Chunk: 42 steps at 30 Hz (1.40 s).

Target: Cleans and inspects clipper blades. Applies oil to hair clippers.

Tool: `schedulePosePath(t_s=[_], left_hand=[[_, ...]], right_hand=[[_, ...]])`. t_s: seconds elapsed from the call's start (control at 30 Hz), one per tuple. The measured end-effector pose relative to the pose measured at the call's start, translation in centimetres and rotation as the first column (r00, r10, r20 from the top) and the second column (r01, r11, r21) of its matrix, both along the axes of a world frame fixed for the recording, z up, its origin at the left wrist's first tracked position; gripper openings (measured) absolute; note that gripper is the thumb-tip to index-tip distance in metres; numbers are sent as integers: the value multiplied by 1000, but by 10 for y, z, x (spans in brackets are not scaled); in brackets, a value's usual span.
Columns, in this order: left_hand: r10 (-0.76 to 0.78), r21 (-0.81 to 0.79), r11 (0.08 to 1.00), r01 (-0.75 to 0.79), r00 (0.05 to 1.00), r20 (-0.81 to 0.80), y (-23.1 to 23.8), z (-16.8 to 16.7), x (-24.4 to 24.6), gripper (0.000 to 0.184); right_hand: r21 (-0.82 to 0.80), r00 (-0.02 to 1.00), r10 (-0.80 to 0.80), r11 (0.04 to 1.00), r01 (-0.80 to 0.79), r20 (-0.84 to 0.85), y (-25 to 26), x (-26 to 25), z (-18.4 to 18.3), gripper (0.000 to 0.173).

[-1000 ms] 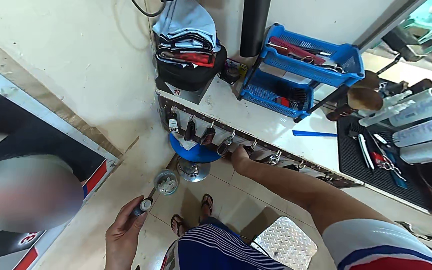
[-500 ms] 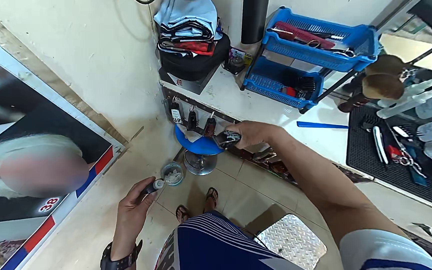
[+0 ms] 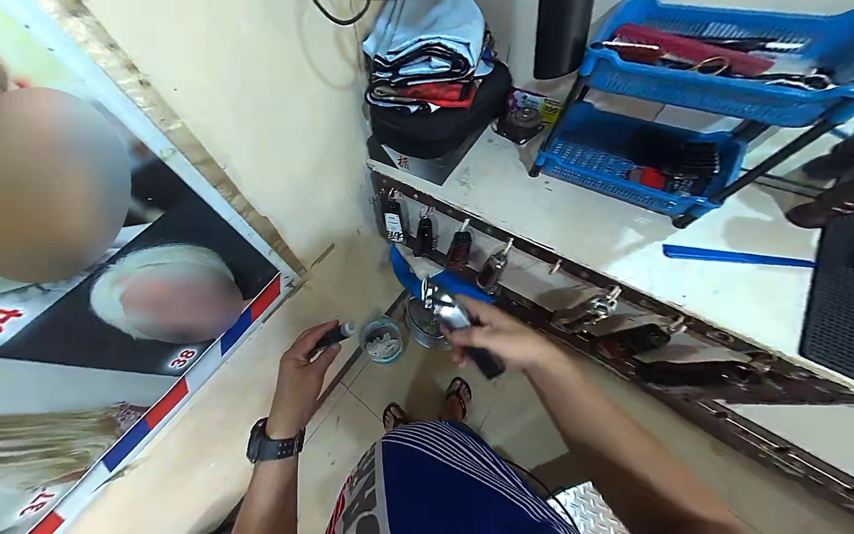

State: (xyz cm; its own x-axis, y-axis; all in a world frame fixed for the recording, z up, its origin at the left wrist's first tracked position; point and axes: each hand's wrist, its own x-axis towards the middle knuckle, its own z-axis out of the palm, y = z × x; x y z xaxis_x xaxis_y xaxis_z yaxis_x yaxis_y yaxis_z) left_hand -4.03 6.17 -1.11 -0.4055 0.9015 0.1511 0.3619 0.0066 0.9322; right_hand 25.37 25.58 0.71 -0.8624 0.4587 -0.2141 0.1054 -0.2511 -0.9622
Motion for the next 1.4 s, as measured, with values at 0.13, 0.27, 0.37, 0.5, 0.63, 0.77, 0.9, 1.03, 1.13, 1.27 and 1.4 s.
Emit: schedulePosePath(t_s=[0.13, 0.27, 0.37, 0.5, 0.63, 0.77, 0.9, 1.03, 1.13, 1.27, 1.4], left_hand=[[9, -75, 997, -16, 996, -94, 9, -21, -13, 33], [-20, -116, 993, -5, 977, -213, 16, -35, -14, 32], [-19, -107, 994, -11, 961, -275, 19, -42, -10, 33], [-2, -102, 994, -44, 912, -410, 22, -45, -5, 33], [-17, -114, 992, -55, 833, -554, 25, -47, -2, 31], [-25, -102, 993, -51, 775, -632, 28, -49, 0, 29], [-29, -88, 995, -44, 724, -689, 30, -46, 3, 29], [-35, -84, 996, -36, 694, -719, 31, -43, 5, 30], [-40, -87, 996, -35, 675, -737, 32, -41, 6, 31], [-47, -98, 994, -44, 647, -761, 33, -37, 9, 32], [-35, -83, 995, -48, 622, -782, 33, -35, 9, 32]], right_hand=[[-111, 987, -66, 990, 82, 145, -53, -27, -27, 68], [171, 891, -36, 984, -48, 453, -71, -42, -30, 86], [326, 835, -39, 930, -171, 549, -77, -46, -26, 93], [397, 798, -56, 887, -237, 600, -81, -50, -24, 93], [405, 775, -59, 876, -261, 629, -84, -52, -25, 93], [397, 763, -58, 877, -269, 644, -85, -52, -27, 93], [392, 757, -60, 880, -267, 651, -85, -52, -26, 92], [384, 753, -55, 883, -270, 656, -85, -51, -26, 91], [382, 746, -50, 881, -280, 664, -84, -52, -25, 91], [375, 745, -46, 884, -280, 665, -84, -51, -24, 90], [373, 746, -42, 883, -283, 665, -83, -52, -24, 90]])
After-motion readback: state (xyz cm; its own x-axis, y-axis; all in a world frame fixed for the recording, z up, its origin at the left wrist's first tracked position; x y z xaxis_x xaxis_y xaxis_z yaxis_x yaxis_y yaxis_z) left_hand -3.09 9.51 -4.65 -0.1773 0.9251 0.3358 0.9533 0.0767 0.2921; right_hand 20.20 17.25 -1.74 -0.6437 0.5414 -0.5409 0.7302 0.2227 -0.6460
